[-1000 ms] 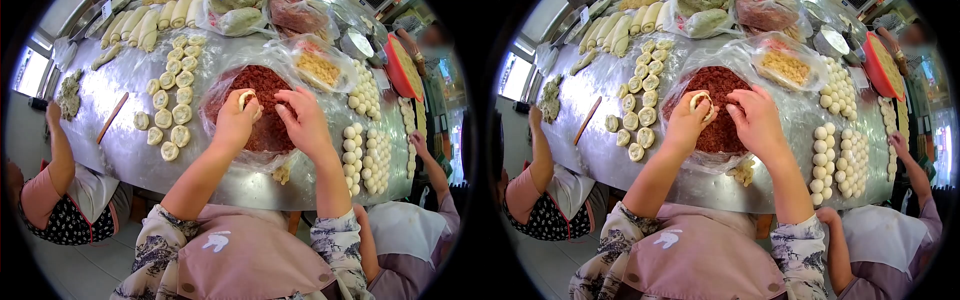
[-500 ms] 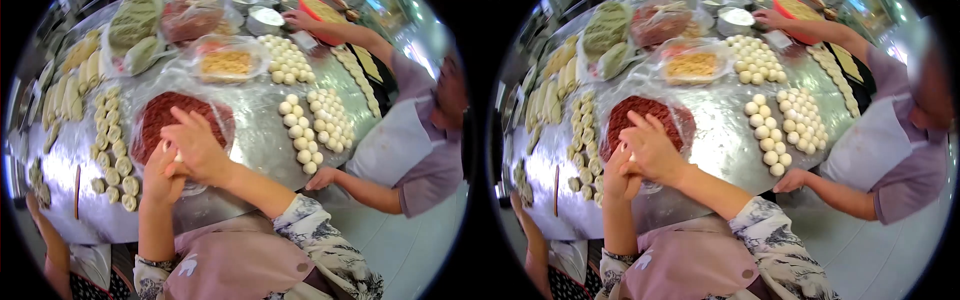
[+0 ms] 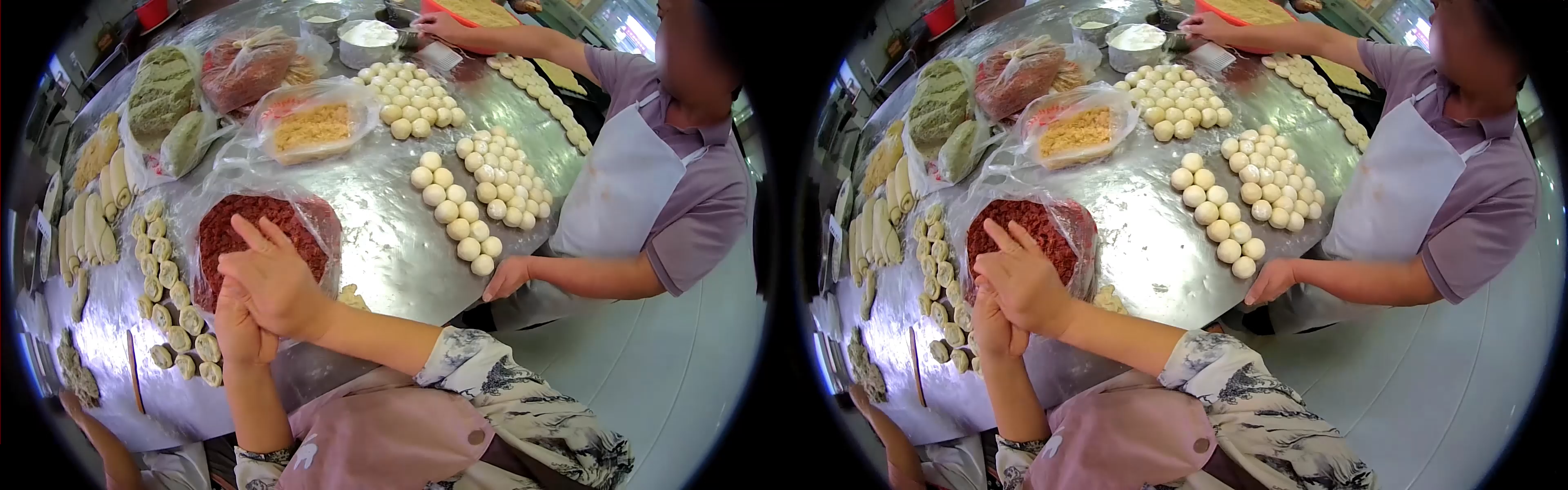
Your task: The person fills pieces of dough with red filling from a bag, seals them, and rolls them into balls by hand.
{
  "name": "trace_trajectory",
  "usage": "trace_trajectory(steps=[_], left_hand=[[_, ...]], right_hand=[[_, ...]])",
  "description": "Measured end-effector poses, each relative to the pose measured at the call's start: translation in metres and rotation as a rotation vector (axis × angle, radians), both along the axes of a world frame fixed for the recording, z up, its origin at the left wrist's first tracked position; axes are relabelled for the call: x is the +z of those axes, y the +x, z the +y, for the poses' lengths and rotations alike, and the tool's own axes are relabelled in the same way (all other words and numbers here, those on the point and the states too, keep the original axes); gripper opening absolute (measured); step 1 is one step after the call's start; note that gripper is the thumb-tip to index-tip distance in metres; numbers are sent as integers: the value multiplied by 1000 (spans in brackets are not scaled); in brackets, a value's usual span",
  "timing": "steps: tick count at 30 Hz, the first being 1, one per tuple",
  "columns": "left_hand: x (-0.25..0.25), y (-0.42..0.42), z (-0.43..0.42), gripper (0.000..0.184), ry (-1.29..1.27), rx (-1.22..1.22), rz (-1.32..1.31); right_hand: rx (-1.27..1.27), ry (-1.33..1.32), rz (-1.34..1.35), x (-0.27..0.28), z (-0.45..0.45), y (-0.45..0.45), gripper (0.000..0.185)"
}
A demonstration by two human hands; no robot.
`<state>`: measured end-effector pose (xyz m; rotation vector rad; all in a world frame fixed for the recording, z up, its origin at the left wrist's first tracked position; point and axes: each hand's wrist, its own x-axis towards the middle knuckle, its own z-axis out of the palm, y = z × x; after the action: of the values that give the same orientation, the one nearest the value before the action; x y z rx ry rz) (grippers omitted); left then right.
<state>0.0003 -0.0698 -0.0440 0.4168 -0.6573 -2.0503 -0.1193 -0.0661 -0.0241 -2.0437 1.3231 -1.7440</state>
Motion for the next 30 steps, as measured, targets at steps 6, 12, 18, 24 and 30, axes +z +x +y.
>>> trace_trajectory(steps=[6, 12, 18, 24, 30], left_hand=[[29, -18, 7, 42, 69, 170, -140], [24, -26, 12, 39, -429, 387, -653], [19, -26, 9, 49, -823, 542, -1004], [19, -19, 16, 89, -655, 492, -720], [12, -16, 6, 83, -214, 345, -374]], right_hand=[[20, 146, -252, -2, -7, 2, 18], [261, 484, -867, 12, -7, 4, 48], [220, 523, -824, 5, 2, 26, 48], [131, 665, -632, 17, 8, 12, 32], [103, 253, -327, 4, 12, 10, 31]])
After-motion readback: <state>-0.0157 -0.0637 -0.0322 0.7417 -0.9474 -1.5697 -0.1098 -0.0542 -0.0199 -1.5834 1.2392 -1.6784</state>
